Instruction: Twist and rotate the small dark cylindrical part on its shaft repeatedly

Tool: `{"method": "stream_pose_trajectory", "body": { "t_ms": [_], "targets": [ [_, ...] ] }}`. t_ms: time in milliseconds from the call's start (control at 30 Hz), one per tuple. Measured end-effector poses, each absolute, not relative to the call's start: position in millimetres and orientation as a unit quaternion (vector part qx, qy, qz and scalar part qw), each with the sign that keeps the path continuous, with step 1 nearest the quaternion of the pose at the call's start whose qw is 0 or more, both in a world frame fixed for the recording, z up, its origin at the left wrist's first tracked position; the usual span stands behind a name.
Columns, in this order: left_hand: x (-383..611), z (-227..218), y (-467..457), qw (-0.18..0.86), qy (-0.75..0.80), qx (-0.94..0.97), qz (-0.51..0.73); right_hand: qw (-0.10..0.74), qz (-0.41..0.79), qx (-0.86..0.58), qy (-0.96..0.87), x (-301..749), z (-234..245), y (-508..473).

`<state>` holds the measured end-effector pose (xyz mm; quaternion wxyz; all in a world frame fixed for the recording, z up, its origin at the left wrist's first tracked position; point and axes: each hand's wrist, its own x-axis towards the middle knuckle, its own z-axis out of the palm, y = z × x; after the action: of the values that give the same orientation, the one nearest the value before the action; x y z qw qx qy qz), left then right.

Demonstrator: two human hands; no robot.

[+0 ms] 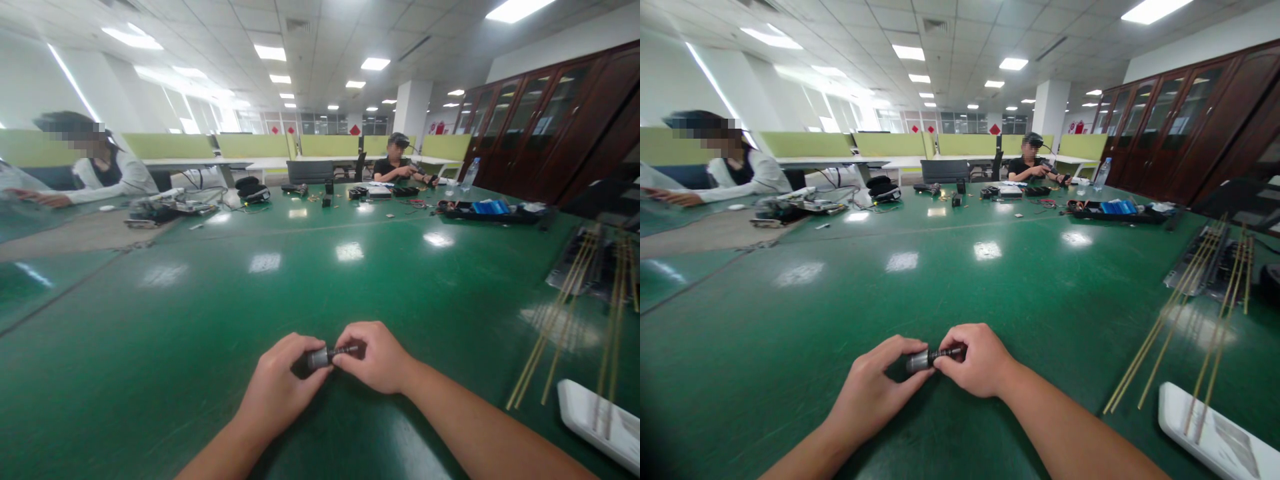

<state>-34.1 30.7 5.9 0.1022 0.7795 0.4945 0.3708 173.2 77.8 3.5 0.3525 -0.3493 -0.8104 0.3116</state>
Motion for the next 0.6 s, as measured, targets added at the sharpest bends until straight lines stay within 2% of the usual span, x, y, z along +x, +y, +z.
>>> {"method": "stream_pose_trajectory", "body": {
  "t_ms": [600],
  "targets": [
    [-34.6,6.2,31.8,0.115,0.496,0.771,0.382,0.36,0.33,-0.352,-0.798,172.8,2.8,76.7]
  ]
}}
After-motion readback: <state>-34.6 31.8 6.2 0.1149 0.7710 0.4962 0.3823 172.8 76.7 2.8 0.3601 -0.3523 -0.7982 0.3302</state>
